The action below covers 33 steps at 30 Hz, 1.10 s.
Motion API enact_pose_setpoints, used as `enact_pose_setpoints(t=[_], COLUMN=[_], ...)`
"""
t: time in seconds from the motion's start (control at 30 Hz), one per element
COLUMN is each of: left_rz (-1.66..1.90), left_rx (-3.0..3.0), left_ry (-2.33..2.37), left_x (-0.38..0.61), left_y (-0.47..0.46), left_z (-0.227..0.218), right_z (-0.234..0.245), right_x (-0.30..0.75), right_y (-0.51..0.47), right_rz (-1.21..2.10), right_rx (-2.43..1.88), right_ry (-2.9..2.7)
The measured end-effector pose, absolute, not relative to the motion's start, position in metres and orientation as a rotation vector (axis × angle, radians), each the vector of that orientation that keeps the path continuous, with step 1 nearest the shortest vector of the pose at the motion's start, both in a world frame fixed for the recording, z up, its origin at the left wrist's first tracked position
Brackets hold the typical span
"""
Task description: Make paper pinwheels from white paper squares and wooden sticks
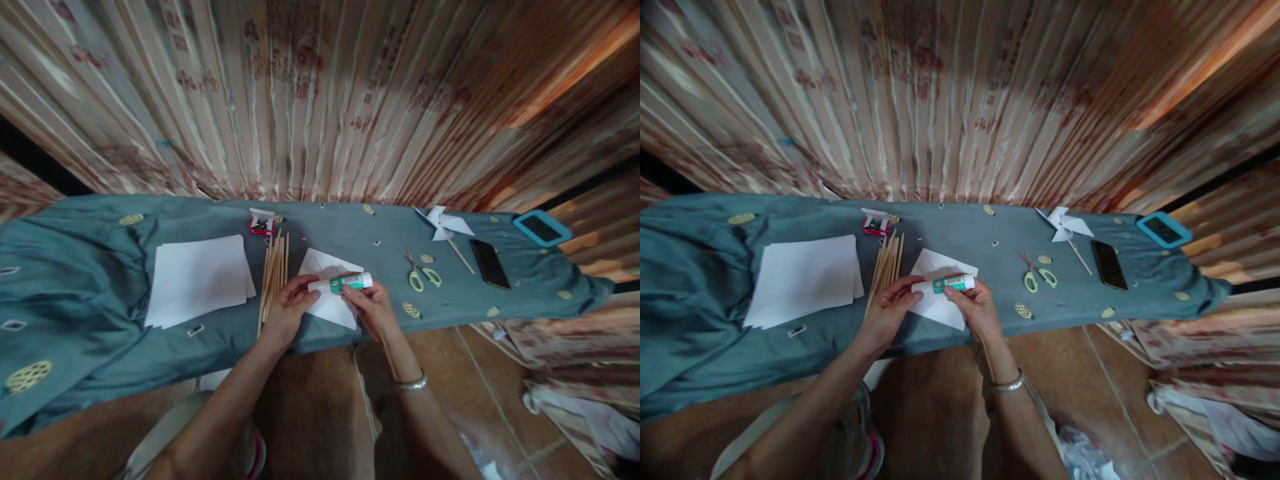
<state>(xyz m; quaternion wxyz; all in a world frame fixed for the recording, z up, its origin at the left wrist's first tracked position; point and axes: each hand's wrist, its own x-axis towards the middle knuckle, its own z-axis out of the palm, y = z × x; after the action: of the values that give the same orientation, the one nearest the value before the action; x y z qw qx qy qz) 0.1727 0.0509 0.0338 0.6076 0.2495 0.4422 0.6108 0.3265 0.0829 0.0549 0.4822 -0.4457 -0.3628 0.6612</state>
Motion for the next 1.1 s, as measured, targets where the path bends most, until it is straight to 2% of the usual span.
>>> enact_pose_setpoints(t=[0.33, 0.6, 0.83, 1.1], left_rz=[1.391, 1.512, 1.618, 1.602], left_rx=[0.677, 0.586, 0.274, 0.373], left_ry=[1.089, 1.15, 1.0, 1.114], left_x=[0.16, 0.137, 0.122, 0.108], left_y=[0.045, 0.05, 0.054, 0.049], left_z=[0.046, 0.044, 0.05, 0.056], right_z=[0.037, 0.051, 0.04, 0.041], right_x=[0.311, 0.319, 0.278, 0.244], right_y=[0.08, 0.083, 0.062, 0.048], right_rz=[1.609, 1.68, 1.883, 2.054], right_rx=[-1.042, -1.019, -0.969, -0.837], right_ry=[-0.887, -0.976, -1.017, -0.826])
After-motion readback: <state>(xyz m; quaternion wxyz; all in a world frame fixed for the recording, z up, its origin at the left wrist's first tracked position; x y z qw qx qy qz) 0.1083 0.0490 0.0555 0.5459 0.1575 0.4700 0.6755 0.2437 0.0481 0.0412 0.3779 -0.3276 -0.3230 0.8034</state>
